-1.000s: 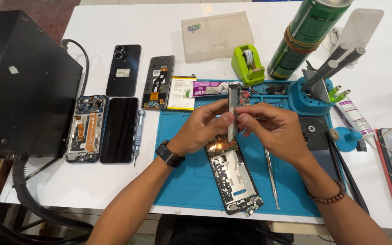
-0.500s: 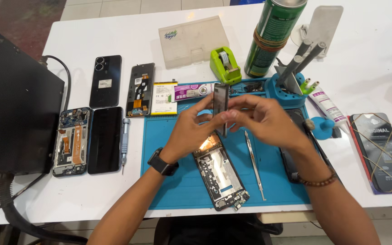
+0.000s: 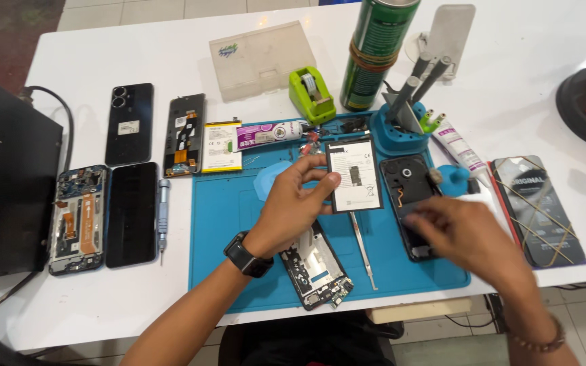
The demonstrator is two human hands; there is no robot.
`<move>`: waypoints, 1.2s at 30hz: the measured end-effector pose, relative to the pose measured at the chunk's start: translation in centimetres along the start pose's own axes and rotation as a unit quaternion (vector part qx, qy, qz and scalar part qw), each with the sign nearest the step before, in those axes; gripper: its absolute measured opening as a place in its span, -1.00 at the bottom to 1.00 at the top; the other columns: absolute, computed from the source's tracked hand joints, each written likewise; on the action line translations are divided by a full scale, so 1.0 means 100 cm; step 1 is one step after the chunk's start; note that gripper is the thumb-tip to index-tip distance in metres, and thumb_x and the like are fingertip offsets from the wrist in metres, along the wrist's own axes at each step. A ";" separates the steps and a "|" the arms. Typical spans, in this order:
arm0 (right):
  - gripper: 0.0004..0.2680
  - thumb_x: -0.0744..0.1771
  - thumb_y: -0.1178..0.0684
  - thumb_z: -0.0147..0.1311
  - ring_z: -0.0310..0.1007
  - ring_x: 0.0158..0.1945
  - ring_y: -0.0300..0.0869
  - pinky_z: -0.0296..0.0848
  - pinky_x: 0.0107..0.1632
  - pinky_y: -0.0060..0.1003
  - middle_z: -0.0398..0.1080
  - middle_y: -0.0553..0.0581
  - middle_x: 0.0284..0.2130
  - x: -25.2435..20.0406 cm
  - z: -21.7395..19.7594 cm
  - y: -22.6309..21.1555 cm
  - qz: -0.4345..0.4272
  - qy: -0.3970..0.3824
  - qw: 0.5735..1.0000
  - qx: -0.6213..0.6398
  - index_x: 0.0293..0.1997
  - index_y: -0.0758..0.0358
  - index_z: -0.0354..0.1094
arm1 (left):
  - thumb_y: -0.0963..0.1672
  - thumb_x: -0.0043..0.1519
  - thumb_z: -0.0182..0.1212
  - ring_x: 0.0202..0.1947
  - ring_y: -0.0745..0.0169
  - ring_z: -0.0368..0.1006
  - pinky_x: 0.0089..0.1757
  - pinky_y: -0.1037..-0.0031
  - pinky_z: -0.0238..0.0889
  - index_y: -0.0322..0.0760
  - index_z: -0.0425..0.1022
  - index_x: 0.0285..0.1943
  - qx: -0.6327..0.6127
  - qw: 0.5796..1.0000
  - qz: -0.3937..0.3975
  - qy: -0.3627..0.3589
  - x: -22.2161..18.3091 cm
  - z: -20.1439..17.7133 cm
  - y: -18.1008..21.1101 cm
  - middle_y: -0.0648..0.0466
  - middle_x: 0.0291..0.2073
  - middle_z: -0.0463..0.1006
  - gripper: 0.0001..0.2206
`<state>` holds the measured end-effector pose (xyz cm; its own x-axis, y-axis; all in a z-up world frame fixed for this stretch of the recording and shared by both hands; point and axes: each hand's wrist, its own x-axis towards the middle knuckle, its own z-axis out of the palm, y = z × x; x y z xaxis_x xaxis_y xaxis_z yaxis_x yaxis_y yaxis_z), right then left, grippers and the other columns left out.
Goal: The person disassembles a smartphone by removing the battery and internal components using tweezers and a screwdriver. They then spray the phone frame with compressed air and scrape residue from the frame using a brush and a precision knife.
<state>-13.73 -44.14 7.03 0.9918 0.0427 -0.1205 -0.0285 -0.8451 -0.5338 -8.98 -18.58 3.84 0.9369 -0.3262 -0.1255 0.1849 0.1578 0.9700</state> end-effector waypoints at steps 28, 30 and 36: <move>-0.84 0.32 0.12 0.18 0.56 -0.37 -0.08 0.49 -0.34 -0.19 0.55 0.25 -0.33 -0.032 0.009 0.043 -0.010 0.234 0.972 -0.038 -0.06 0.29 0.56 | -0.15 0.27 0.20 -0.16 0.30 0.62 -0.23 0.56 0.53 -0.48 0.36 0.22 0.033 0.998 -0.041 -0.028 0.001 0.027 -0.026 -0.04 -0.12 0.62 -0.63; -0.81 0.28 0.08 0.23 0.56 -0.33 -0.05 0.51 -0.33 -0.19 0.54 0.28 -0.31 -0.029 0.009 0.052 0.002 0.209 0.977 -0.035 -0.07 0.30 0.55 | -0.15 0.27 0.20 -0.16 0.29 0.61 -0.23 0.54 0.55 -0.48 0.34 0.22 0.039 0.997 -0.057 -0.038 0.003 0.034 -0.029 -0.05 -0.11 0.61 -0.63; -0.84 0.30 0.07 0.20 0.60 -0.38 -0.08 0.53 -0.28 -0.20 0.57 0.23 -0.37 -0.027 0.011 0.061 0.029 0.187 0.982 -0.003 -0.11 0.29 0.56 | -0.17 0.25 0.21 -0.13 0.18 0.63 -0.24 0.49 0.59 -0.54 0.30 0.18 0.063 0.994 -0.068 -0.057 0.012 0.064 -0.048 -0.12 -0.07 0.59 -0.62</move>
<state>-16.68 -48.79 3.19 0.9651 -0.2025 0.1661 -0.0858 -0.8437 -0.5299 -10.62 -25.71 0.39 0.8649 -0.4406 -0.2405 0.2629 -0.0107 0.9648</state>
